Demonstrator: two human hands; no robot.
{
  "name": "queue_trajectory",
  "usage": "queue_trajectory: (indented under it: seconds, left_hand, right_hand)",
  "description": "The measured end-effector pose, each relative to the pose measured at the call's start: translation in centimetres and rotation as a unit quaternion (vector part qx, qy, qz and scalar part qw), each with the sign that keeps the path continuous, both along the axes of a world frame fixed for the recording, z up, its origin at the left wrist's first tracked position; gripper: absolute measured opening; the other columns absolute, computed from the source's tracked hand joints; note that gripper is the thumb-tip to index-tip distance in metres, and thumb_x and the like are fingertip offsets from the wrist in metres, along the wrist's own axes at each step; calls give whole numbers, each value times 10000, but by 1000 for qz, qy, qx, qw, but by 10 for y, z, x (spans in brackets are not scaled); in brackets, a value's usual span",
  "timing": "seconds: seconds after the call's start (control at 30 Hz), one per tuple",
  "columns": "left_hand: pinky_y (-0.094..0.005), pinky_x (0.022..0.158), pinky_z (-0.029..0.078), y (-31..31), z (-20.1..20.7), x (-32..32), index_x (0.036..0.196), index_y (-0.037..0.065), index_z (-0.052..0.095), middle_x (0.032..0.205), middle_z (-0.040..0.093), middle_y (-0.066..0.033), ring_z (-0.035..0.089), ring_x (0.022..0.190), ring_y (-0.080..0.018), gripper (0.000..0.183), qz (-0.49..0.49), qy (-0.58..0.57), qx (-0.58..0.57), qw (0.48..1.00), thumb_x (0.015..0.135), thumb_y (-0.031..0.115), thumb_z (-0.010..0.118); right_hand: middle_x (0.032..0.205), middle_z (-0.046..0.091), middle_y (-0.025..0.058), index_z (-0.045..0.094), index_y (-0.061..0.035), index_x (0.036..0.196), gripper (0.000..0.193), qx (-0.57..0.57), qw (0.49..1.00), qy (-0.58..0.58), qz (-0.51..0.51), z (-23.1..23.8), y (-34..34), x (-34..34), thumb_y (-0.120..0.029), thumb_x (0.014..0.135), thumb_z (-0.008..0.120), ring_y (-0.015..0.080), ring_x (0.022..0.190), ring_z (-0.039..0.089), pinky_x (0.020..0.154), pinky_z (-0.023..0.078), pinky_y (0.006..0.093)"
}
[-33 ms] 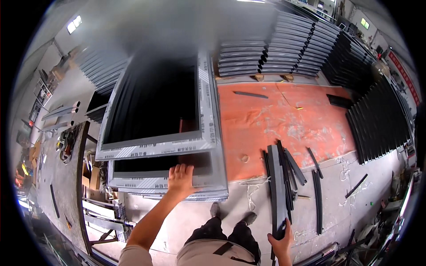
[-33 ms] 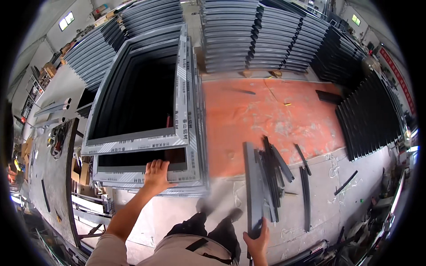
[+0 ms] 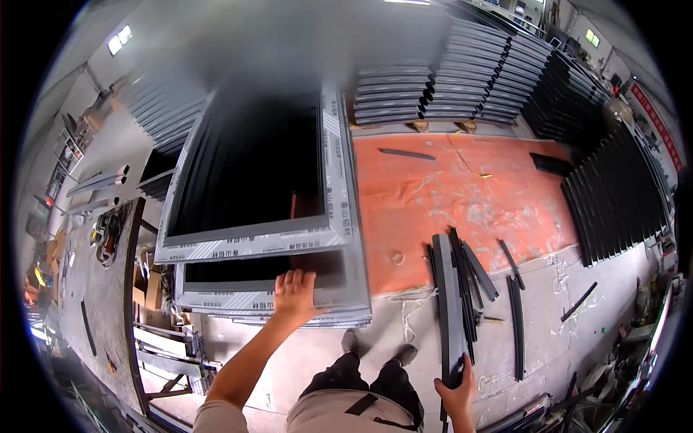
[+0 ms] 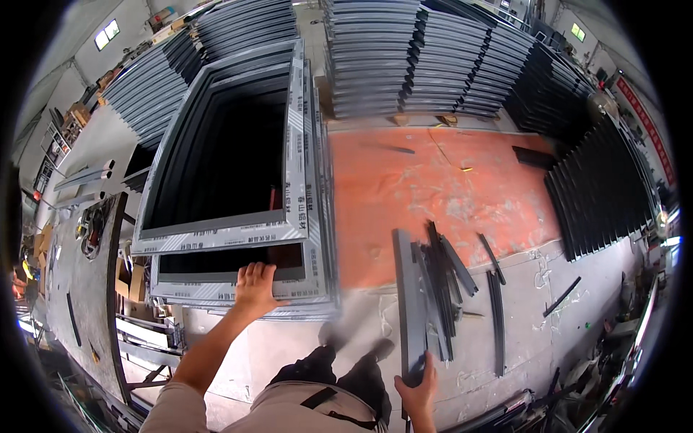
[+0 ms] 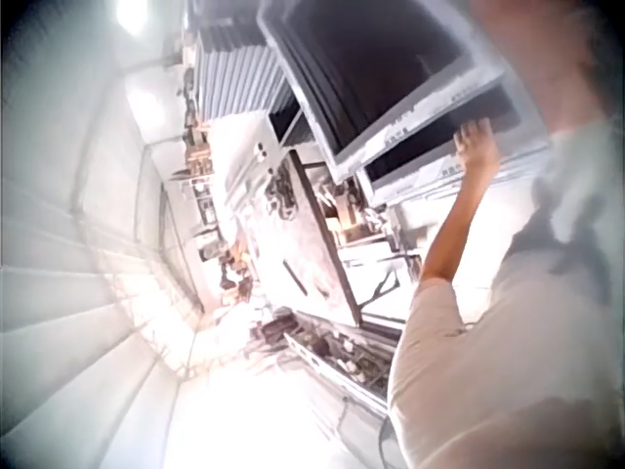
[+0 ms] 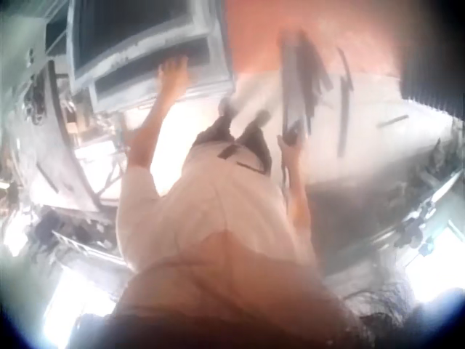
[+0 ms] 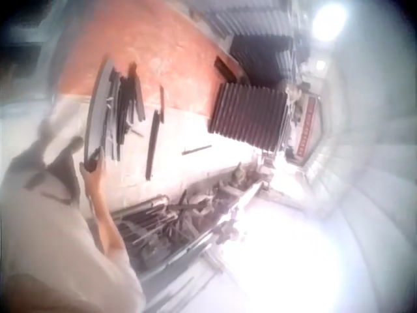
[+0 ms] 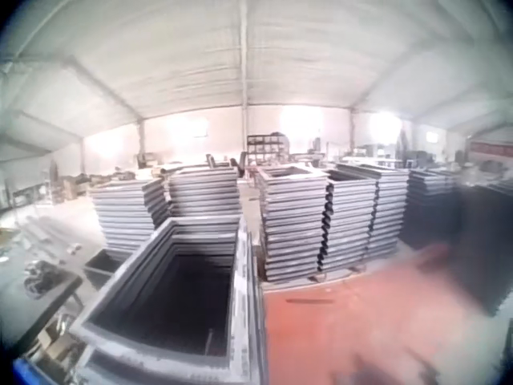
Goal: The person fits a metal profile into a window frame, adjusts stacked window frames, picks up metal bars from the floor, and inserts the bars into each frame before arranging the frames into a stack.
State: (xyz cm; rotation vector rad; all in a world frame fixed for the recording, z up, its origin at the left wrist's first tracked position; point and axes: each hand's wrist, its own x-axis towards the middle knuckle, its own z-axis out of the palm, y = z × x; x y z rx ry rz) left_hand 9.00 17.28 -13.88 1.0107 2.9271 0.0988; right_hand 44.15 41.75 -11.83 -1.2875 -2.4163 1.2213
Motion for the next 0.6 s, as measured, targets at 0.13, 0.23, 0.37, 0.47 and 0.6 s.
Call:
queue_trajectory:
  seconds: [0.13,0.23,0.37,0.47,0.6]
  left_hand:
    - [-507,1082,310,-1,4,17,1253,73,485,1221,503,-167,462,1215,-363,897,-2,-20,17,1000,573,483,902]
    - [-504,1080,310,-3,7,26,1250,71,485,1222,500,-168,460,1213,-362,891,-2,-29,18,999,576,480,900]
    - [-516,1069,335,-8,14,35,1282,56,479,1245,506,-172,462,1232,-372,926,-18,-29,6,999,575,483,898]
    - [-508,1022,411,-9,62,25,1320,64,500,1256,564,-162,520,1216,-369,930,-50,-97,-18,994,591,492,889]
    - [-472,1015,431,5,120,-7,1279,99,585,1270,589,-134,547,1187,-353,826,-45,21,114,992,608,481,878]
  right_hand:
    - [1214,579,217,402,-22,1471,945,10,1000,16,9,-2,-5,-9,-199,643,823,369,1098,565,945,465,437]
    - [1198,581,217,412,-6,1459,940,18,1000,17,13,-9,-8,-11,-205,639,826,367,1073,572,929,470,439]
    - [1184,584,221,425,5,1445,932,11,1000,25,10,-13,-10,-11,-209,633,828,368,1049,580,916,475,439]
    - [1188,584,224,421,15,1444,937,-3,1000,12,-5,-7,-10,-8,-205,630,829,363,1055,582,914,474,435]
    - [1194,584,222,422,19,1442,936,5,998,34,-43,-16,-7,4,-201,628,828,353,1066,582,915,471,430]
